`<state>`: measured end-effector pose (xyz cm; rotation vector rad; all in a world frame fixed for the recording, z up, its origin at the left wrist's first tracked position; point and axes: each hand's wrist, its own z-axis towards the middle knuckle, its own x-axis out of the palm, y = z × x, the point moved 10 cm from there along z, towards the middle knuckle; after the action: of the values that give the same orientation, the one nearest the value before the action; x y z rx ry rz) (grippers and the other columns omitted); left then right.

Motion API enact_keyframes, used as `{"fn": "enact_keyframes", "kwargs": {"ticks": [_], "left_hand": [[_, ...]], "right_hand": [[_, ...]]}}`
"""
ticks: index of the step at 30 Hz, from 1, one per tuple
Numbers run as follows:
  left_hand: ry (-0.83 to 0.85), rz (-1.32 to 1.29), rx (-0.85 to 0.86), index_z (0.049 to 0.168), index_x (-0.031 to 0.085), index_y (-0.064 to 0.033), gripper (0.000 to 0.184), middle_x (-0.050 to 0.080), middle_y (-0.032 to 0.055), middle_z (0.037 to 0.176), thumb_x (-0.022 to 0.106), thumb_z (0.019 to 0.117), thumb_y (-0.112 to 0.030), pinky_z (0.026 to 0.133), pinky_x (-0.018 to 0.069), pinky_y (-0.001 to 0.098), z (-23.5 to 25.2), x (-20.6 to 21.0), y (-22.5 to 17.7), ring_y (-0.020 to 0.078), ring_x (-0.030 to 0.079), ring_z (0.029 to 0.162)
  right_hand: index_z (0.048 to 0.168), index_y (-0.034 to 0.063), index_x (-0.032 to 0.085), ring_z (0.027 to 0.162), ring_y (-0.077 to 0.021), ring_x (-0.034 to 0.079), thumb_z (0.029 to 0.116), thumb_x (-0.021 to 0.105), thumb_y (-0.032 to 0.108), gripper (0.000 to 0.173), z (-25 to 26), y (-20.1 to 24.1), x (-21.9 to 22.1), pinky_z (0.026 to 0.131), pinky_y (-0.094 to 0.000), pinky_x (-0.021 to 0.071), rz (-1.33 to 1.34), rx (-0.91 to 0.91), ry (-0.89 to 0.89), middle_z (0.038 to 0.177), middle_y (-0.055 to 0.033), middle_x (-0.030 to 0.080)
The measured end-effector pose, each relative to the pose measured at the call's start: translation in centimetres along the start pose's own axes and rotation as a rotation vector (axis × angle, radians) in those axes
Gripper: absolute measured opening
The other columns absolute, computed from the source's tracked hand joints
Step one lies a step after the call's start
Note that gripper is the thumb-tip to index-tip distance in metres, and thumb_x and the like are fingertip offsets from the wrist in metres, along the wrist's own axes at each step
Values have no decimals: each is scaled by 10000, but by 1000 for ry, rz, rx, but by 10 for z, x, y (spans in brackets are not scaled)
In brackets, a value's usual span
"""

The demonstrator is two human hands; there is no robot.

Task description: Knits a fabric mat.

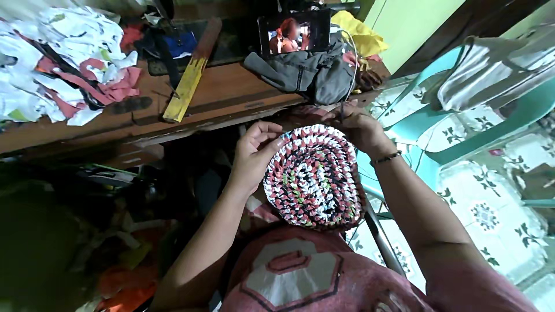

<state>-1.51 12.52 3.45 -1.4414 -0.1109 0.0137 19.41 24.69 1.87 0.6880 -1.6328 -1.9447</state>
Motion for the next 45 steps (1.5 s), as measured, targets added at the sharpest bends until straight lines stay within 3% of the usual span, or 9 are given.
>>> {"fn": "enact_keyframes", "kwargs": {"ticks": [5,10,26,28,30,32,37,40,45], "left_hand": [[-28,1,44,1090,646,-61,123,696,32,928,663,971,-34,710,586,256,-2,-1,-4,98,673,805],[-44,51,71,1157,672,-47,210,707,34,946,698,948,-39,694,585,244,-3,-3,-8,99,677,796],[-17,34,50,1013,648,-55,178,685,31,863,742,885,25,678,585,249,-11,0,0,99,664,749],[-8,19,65,1011,652,-56,176,686,33,864,742,882,23,681,588,254,-13,3,-2,103,664,748],[27,-20,96,1013,658,-53,185,687,42,860,748,874,31,666,592,257,-15,9,-7,108,660,725],[71,-60,120,1007,661,-59,197,684,35,853,752,861,38,652,585,248,-17,17,-14,96,649,706],[150,-79,189,993,651,-63,205,694,20,883,750,853,50,693,598,250,-17,34,-30,88,669,757],[154,-72,207,994,651,-54,202,695,24,891,753,853,51,689,597,241,-16,37,-32,85,669,760],[117,-32,210,1008,652,-56,191,677,10,883,743,868,37,662,576,215,-14,33,-29,71,641,725]], "right_hand": [[1140,129,695,728,4,651,873,766,326,339,-7,-5,22,632,-187,559,-25,92,53,926,70,733],[937,157,715,609,14,616,914,713,155,23,-12,-8,24,555,-177,530,87,30,58,764,77,708],[919,195,733,592,43,588,928,711,224,38,-18,-11,16,538,-143,500,142,-7,37,744,107,693],[957,240,723,630,49,601,957,644,494,266,-21,-15,12,551,-148,510,181,17,23,775,133,682],[1185,168,697,907,-61,715,1029,368,628,587,-22,-15,8,763,-268,609,232,85,0,1079,31,757],[1206,143,679,967,-45,704,1089,189,407,569,-17,-12,6,831,-252,591,208,179,-75,1133,34,755],[1126,95,726,637,51,560,1044,389,157,353,8,0,35,597,-142,495,47,140,336,735,123,618],[1104,65,717,868,35,658,1035,477,66,249,16,15,53,794,-177,555,-13,-29,530,972,88,731],[1087,66,716,845,-15,687,970,619,71,151,12,20,68,767,-209,585,228,-94,582,951,28,741]]}}
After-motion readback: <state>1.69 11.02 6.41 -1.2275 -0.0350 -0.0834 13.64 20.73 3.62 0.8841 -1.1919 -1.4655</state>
